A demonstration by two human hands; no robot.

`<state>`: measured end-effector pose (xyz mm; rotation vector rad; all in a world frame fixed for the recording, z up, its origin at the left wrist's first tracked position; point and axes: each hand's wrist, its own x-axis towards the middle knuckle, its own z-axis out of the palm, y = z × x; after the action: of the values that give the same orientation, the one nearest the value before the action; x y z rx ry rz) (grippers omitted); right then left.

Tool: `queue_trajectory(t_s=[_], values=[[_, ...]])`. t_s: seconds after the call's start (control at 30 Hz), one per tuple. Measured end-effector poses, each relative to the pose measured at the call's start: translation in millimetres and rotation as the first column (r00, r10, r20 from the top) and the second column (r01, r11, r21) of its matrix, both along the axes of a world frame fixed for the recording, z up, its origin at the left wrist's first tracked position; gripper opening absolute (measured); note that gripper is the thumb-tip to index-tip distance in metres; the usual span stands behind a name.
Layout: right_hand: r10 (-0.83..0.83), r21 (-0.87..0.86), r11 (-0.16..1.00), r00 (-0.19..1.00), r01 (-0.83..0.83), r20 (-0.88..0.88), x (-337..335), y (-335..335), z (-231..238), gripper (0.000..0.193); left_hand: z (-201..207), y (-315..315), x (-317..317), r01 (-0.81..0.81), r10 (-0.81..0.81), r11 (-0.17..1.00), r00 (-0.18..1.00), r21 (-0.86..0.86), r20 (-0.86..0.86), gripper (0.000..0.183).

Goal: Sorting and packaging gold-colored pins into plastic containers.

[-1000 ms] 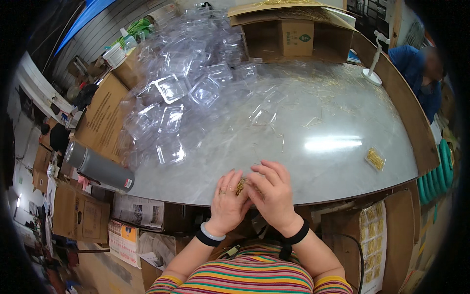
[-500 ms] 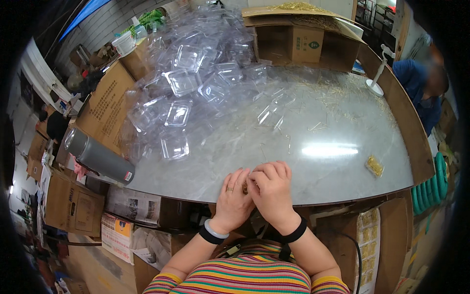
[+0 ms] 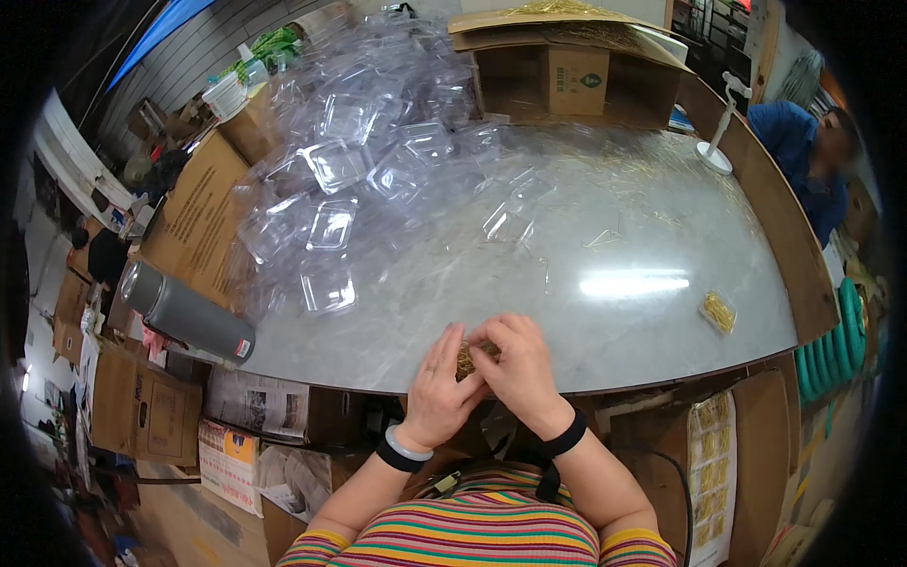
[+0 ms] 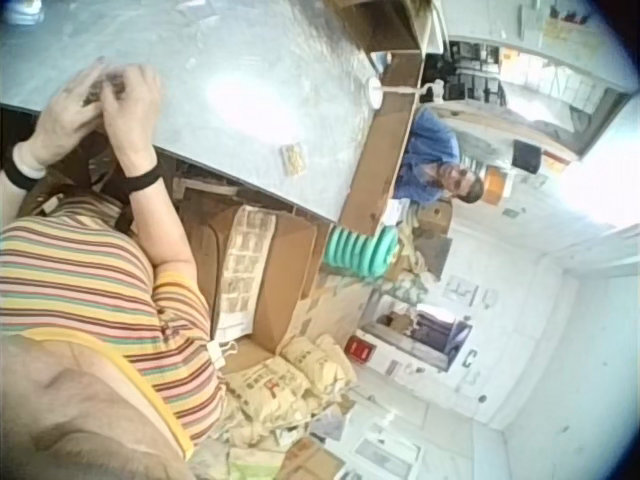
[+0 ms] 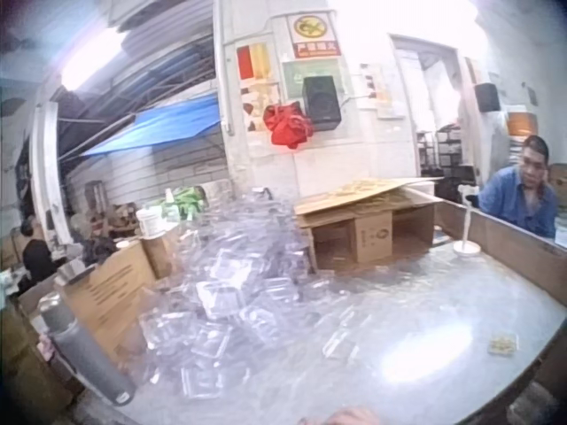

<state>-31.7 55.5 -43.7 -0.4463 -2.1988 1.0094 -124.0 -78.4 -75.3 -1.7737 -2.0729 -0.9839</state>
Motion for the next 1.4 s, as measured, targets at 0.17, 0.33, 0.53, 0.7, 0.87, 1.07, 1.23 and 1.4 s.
queue_trajectory(t_s=[0.17,0.33,0.53,0.7,0.87,1.07,1.23,1.4], values=[[0.033,-0.217,0.975,0.995,-0.054,-0.098,11.2,9.1,-0.7,0.028,6.7,-1.3,0.3,0.028,-0.028,1.000,0.996,0.002,0.080,0.052],[0.173,0.200,0.961,0.978,-0.193,0.113,36.0,22.3,5.0,0.061,1.3,-4.3,-2.6,0.069,-0.084,0.995,0.962,0.068,0.260,0.065],[0.234,-0.064,0.971,0.969,-0.230,0.075,38.2,28.2,-9.1,0.056,2.4,-3.0,-5.2,0.090,-0.090,0.996,0.982,0.003,0.168,0.069],[0.181,-0.065,0.983,0.977,-0.175,0.111,36.2,28.2,-7.0,0.055,14.6,-2.1,-2.1,0.036,-0.021,0.991,0.992,-0.125,0.123,0.074],[0.041,0.431,0.887,0.957,-0.167,0.287,41.2,9.7,-10.3,0.057,9.7,1.7,3.0,-0.003,0.000,0.978,1.000,-0.209,-0.014,0.069],[0.064,0.445,0.869,0.942,-0.214,0.329,44.2,7.8,-9.2,0.058,5.3,1.1,2.5,0.027,-0.022,0.989,0.999,-0.146,0.037,0.069],[0.152,-0.017,0.988,0.987,-0.151,0.054,41.8,11.7,-14.9,0.057,9.3,-4.8,-3.7,0.110,-0.099,0.993,0.963,-0.031,0.252,0.064],[0.115,0.265,0.948,0.968,-0.174,0.224,46.1,5.0,-17.4,0.059,0.8,-3.1,-2.7,0.071,-0.060,0.995,0.986,-0.070,0.153,0.061]])
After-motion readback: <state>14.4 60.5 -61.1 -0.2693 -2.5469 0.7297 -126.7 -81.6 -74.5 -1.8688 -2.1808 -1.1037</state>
